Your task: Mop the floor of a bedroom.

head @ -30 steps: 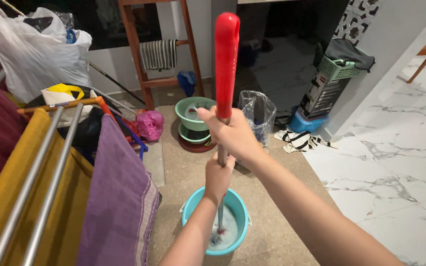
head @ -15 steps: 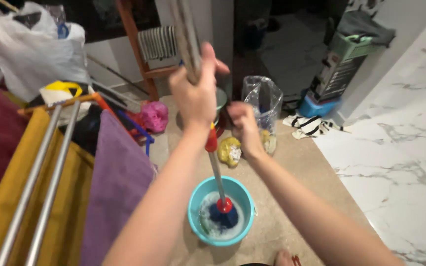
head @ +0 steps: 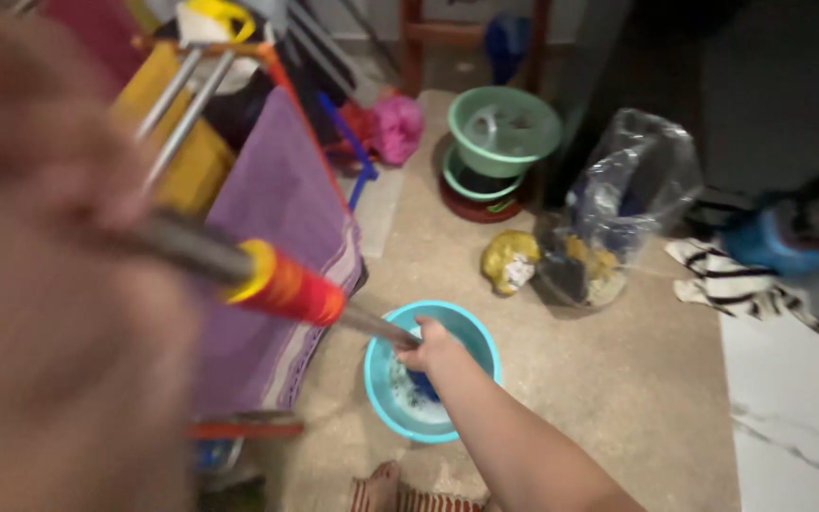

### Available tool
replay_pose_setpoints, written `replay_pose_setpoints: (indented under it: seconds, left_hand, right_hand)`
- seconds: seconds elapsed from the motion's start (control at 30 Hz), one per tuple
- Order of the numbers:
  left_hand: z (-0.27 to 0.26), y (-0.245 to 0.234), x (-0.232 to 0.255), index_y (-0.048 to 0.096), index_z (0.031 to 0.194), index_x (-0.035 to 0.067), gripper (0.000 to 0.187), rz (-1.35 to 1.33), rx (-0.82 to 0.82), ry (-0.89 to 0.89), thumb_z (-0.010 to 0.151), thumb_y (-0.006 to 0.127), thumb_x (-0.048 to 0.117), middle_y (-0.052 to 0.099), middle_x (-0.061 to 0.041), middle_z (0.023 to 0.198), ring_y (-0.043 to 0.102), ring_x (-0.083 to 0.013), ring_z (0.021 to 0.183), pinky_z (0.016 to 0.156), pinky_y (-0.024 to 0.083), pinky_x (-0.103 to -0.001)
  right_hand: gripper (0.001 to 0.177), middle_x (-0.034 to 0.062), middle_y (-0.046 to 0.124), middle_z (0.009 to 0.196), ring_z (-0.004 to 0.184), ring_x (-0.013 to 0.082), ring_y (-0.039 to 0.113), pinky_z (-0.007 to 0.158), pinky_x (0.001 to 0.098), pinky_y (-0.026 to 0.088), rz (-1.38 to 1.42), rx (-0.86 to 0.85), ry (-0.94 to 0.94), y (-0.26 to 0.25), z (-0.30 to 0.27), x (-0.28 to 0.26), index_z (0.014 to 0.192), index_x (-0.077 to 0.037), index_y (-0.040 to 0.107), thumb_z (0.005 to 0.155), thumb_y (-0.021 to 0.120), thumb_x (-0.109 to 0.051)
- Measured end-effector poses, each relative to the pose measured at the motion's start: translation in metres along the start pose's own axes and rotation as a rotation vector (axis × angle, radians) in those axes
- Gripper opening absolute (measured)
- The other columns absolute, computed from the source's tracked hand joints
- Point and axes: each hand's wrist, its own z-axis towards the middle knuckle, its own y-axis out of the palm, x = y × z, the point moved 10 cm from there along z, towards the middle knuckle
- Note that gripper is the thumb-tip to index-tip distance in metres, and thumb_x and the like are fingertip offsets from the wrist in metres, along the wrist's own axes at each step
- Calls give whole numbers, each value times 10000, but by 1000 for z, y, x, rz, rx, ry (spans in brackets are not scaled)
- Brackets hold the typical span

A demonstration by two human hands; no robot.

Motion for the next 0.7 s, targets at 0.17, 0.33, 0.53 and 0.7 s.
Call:
replay_pose_setpoints:
  seconds: [0.17, 0.33, 0.53, 0.7]
  left_hand:
    - [-82, 3, -18, 521, 1193, 125, 246, 536, -123, 23, 982, 615, 211, 522, -69, 1032, 441, -220, 941, 790, 296, -420]
    - [-132, 17, -85, 557, 1297, 126, 417, 1017, -333, 42, 900, 601, 244, 550, -118, 1255, 450, -303, 1204, 1007, 292, -515]
    - [-165, 1, -289, 585, 1367, 134, 533, 1479, -766, -370, 883, 588, 359, 583, -136, 1398, 491, -345, 1378, 1143, 341, -570]
    - [-304, -119, -464, 763, 1122, 208, 416, 1568, -1195, -881, 1011, 468, 479, 718, -105, 1143, 722, -316, 1093, 899, 577, -463]
  right_hand:
    - [130, 140, 551, 884, 704, 252, 556, 624, 394, 540, 110, 60, -80, -21, 69, 34, 1075, -30, 512, 1050, 433, -130]
    - [143, 116, 566, 909, 715, 253, 589, 627, 415, 554, -65, -43, -56, -48, 143, 51, 1044, -55, 555, 1009, 423, -99]
    - [284, 15, 660, 1224, 1155, 120, 625, 995, 338, 519, -853, -936, -642, 60, -38, 98, 1250, -130, 608, 987, 505, -152]
    - [181, 83, 711, 1000, 996, 239, 682, 896, 408, 584, -345, -275, 32, -51, 90, 119, 1030, -77, 643, 949, 554, -212]
